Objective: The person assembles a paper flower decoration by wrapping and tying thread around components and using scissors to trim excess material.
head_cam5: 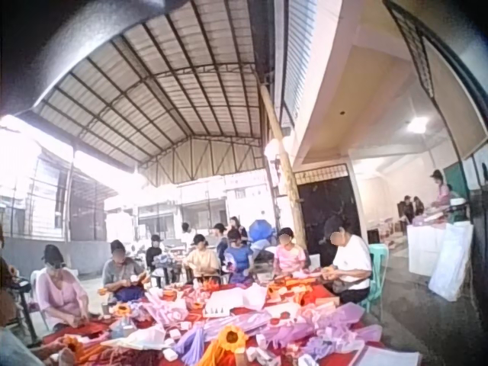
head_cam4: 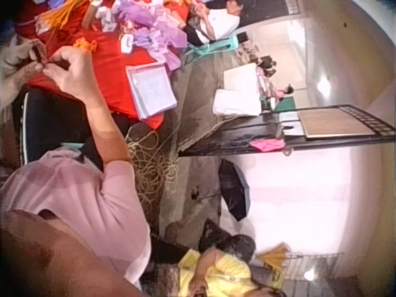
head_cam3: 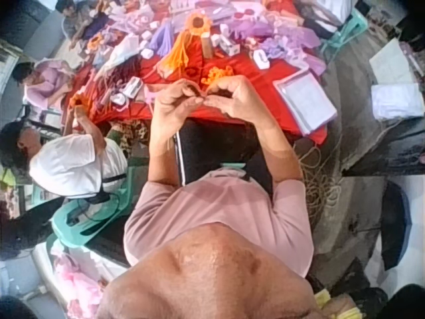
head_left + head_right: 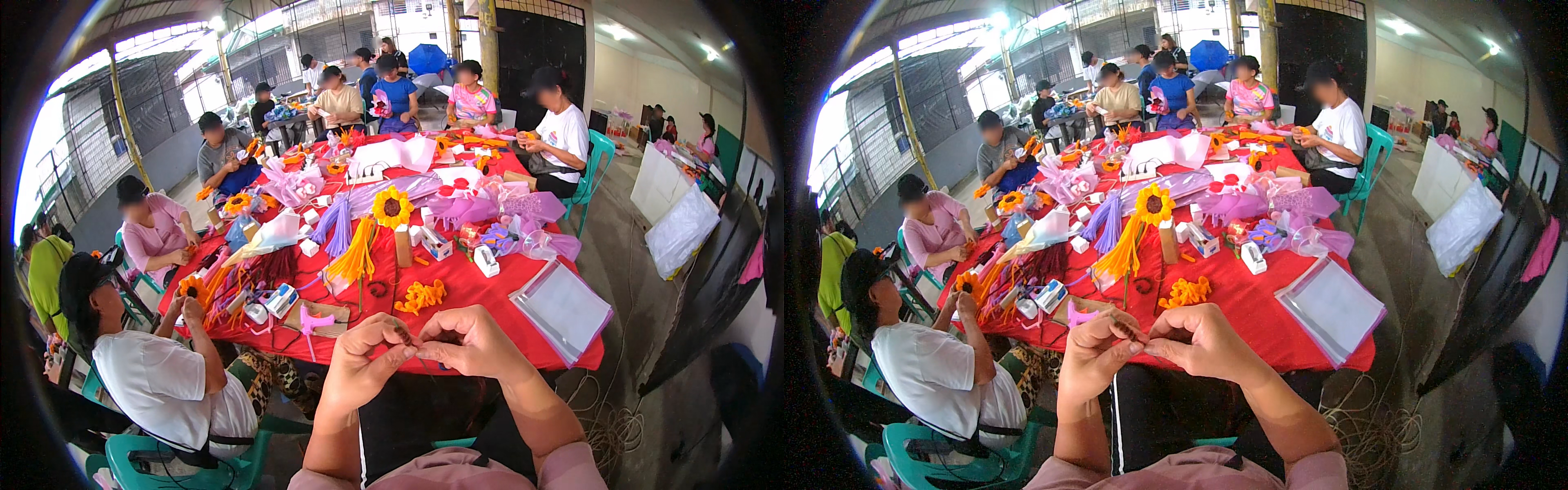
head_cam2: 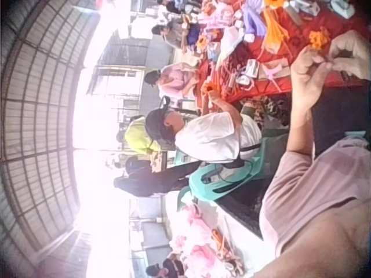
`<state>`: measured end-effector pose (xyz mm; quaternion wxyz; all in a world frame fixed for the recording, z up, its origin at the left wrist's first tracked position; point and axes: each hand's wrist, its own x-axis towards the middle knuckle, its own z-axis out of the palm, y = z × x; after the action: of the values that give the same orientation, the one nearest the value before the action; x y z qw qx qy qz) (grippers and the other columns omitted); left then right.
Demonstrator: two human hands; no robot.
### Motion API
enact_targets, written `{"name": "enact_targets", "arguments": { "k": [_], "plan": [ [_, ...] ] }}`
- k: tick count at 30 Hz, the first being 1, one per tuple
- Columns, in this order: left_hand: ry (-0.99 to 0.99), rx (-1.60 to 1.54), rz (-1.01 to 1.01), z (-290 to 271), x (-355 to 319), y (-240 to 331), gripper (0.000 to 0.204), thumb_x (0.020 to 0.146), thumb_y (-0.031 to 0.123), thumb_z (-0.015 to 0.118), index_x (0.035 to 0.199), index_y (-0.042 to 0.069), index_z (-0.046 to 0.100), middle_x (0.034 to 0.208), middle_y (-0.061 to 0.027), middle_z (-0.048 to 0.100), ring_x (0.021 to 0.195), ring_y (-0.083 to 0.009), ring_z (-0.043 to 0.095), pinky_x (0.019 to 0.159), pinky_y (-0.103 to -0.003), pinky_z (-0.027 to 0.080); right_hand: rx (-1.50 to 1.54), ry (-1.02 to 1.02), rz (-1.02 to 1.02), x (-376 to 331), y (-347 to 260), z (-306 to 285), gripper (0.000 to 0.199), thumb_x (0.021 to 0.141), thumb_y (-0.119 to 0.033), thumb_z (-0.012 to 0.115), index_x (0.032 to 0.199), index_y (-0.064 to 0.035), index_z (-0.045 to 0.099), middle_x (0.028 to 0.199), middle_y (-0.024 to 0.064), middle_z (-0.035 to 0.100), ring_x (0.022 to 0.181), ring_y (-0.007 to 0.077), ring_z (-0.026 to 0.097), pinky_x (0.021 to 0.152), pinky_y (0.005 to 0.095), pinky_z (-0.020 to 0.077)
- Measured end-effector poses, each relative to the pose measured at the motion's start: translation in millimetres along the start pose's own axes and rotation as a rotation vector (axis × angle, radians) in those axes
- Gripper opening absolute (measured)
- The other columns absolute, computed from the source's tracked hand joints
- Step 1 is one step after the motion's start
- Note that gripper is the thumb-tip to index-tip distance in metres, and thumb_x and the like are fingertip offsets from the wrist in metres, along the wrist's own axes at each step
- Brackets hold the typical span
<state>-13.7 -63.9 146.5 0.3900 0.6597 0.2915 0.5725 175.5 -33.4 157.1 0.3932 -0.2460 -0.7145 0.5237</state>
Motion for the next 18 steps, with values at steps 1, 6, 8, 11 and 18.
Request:
{"name": "enact_targets", "arguments": {
  "k": [1,6,8,11,18],
  "plan": [
    [0.030,-0.004,-0.017,1.0,-0.3,-2.6,0.013,0.077,-0.008,0.067,0.075,0.000,0.057,0.082,-0.0072,0.062,0.077,-0.0135,0.058,0.070,-0.025,0.046,-0.025,0.021,-0.028,0.3,0.6,0.4,0.009,0.082,-0.005,0.069,0.083,0.0034,0.065,0.071,0.0026,0.065,0.065,0.0041,0.054,0.056,0.0221,0.0434],
    [0.146,0.143,-0.042,2.8,-2.0,-12.3,0.013,0.078,-0.006,0.067,0.076,-0.001,0.055,0.074,-0.0060,0.061,0.069,-0.0115,0.055,0.064,-0.024,0.045,-0.193,0.139,-0.182,1.6,3.0,3.9,0.008,0.079,-0.001,0.071,0.080,0.0029,0.065,0.066,0.0018,0.061,0.057,0.0028,0.050,0.049,0.0214,0.0388],
    [0.156,0.252,-0.018,4.3,0.3,-9.4,0.013,0.077,-0.006,0.067,0.076,-0.002,0.055,0.072,-0.0072,0.061,0.067,-0.0122,0.056,0.064,-0.025,0.045,-0.266,0.174,-0.166,0.2,-3.3,5.7,0.010,0.077,-0.003,0.072,0.080,0.0027,0.064,0.070,0.0103,0.064,0.062,0.0117,0.059,0.054,0.0258,0.0443],
    [0.190,0.323,0.014,9.8,5.4,-6.6,0.013,0.077,-0.005,0.067,0.076,-0.003,0.054,0.072,-0.0098,0.061,0.067,-0.0140,0.059,0.063,-0.026,0.046,-0.420,0.265,-0.230,0.9,-1.9,9.6,0.010,0.074,-0.004,0.071,0.079,0.0019,0.064,0.072,0.0163,0.064,0.065,0.0239,0.065,0.056,0.0311,0.0477],
    [0.408,0.484,0.091,24.5,7.0,-21.9,0.012,0.076,-0.005,0.068,0.076,-0.004,0.056,0.070,-0.0130,0.060,0.064,-0.0197,0.062,0.061,-0.028,0.048,-0.746,0.474,-0.342,6.0,16.1,30.7,0.013,0.075,-0.003,0.067,0.072,-0.0024,0.054,0.068,0.0147,0.057,0.063,0.0338,0.060,0.054,0.0419,0.0462]
  ]
}}
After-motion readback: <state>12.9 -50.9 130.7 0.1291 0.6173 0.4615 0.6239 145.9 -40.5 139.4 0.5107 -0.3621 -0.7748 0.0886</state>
